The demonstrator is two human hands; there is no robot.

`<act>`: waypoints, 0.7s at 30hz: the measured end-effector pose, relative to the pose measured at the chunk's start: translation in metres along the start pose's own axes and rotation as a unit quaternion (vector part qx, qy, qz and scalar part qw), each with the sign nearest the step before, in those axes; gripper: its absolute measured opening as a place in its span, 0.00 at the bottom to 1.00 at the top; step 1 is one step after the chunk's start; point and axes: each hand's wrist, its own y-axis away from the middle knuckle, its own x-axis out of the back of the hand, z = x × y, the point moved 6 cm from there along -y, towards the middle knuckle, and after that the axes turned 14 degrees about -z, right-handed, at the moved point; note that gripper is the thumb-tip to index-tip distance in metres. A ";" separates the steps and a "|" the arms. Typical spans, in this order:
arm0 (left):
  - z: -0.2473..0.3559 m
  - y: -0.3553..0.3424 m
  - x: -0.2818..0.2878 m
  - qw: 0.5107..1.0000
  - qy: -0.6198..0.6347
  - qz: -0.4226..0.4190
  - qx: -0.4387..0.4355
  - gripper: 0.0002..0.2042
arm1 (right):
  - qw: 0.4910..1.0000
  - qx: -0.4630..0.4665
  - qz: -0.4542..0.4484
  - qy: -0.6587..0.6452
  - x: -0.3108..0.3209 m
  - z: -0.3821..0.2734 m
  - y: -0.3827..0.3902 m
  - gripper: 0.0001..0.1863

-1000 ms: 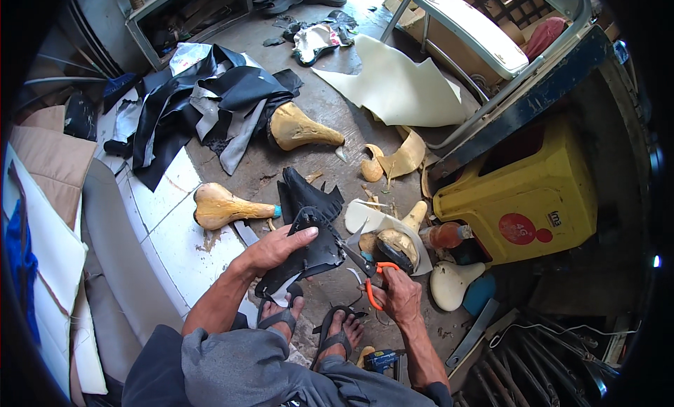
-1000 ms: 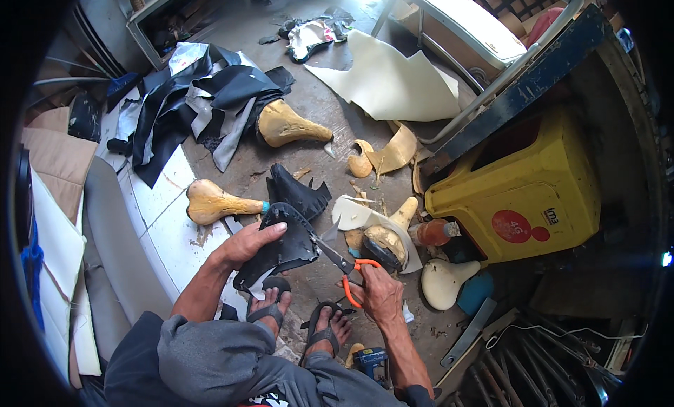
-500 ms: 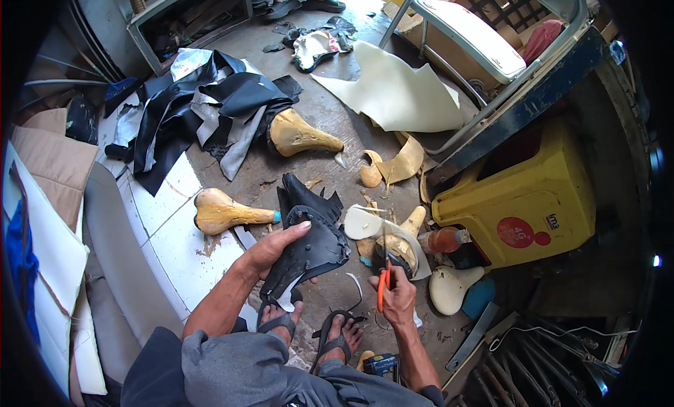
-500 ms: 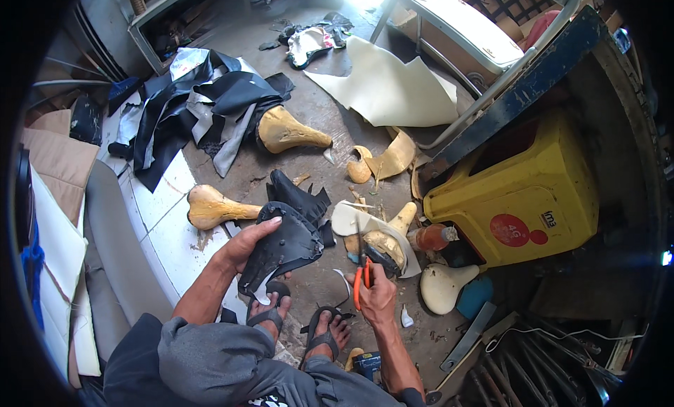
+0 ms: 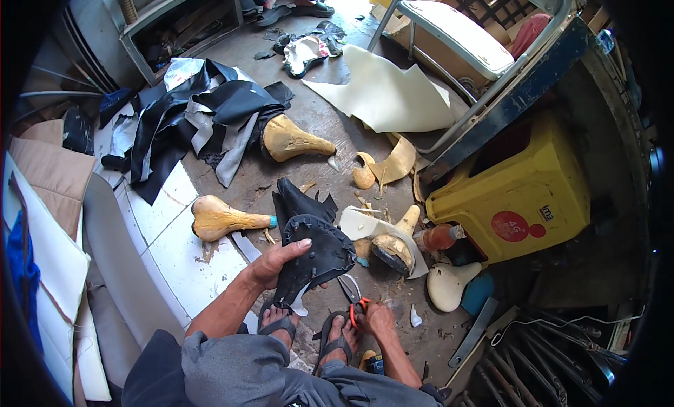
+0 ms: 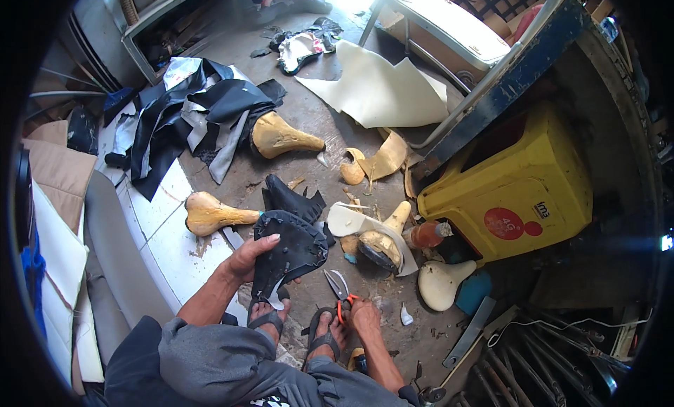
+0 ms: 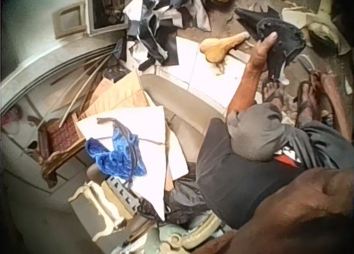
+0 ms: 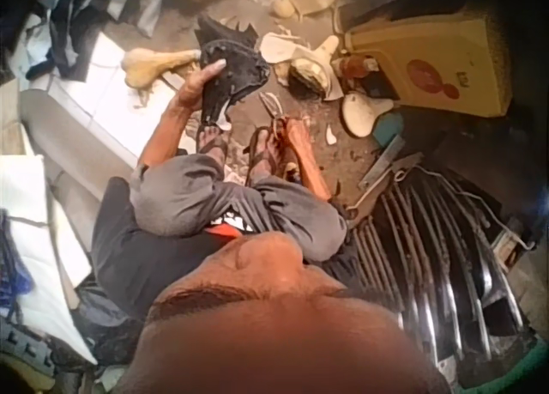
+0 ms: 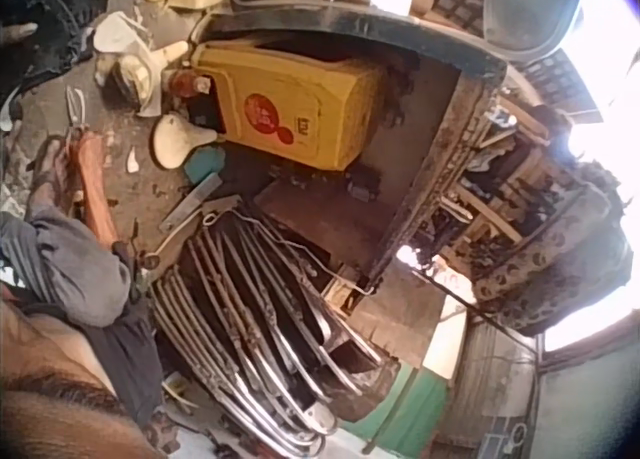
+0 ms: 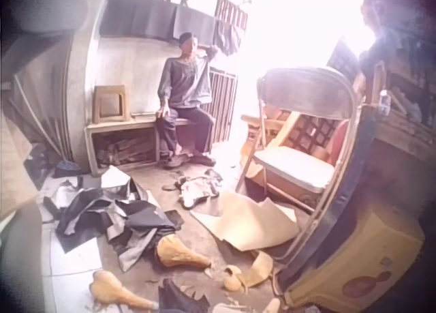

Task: The person fits a new black cover over a bicycle seat, using shears to trim the excess material around the edges and pressing the fabric into place by hand.

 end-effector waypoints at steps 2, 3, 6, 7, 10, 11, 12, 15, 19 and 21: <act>-0.004 0.006 0.010 1.000 -0.014 0.001 0.001 0.26 | 0.988 0.057 -0.005 -0.141 0.043 -0.029 0.011 0.25; -0.006 0.008 0.013 1.000 -0.025 -0.003 0.003 0.27 | 0.955 0.108 -0.008 -0.278 0.073 -0.047 0.020 0.22; -0.013 0.003 0.016 0.999 -0.032 -0.007 0.011 0.28 | 0.748 0.217 -0.092 -0.621 0.124 -0.084 0.036 0.18; -0.013 -0.001 0.011 0.999 -0.031 -0.014 0.012 0.28 | 0.686 0.245 -0.117 -0.675 0.137 -0.091 0.041 0.18; -0.015 -0.006 0.002 0.999 -0.049 -0.011 0.019 0.26 | 0.626 0.275 -0.148 -0.715 0.150 -0.107 0.044 0.19; -0.016 -0.007 0.004 0.997 -0.078 0.011 0.012 0.25 | 0.636 0.276 -0.153 -0.705 0.149 -0.111 0.044 0.19; -0.017 -0.007 0.005 0.994 -0.107 0.032 0.005 0.24 | 0.634 0.277 -0.153 -0.706 0.144 -0.112 0.041 0.19; -0.022 -0.007 -0.014 0.983 -0.183 0.019 0.027 0.21 | 0.660 0.277 -0.076 -0.694 0.129 -0.103 0.033 0.18; -0.035 -0.004 0.000 0.987 -0.147 0.055 0.031 0.22 | 0.682 0.247 -0.035 -0.688 0.130 -0.099 0.032 0.17; -0.037 -0.006 0.002 0.992 -0.112 0.043 0.031 0.22 | 0.669 0.241 -0.046 -0.702 0.133 -0.095 0.033 0.16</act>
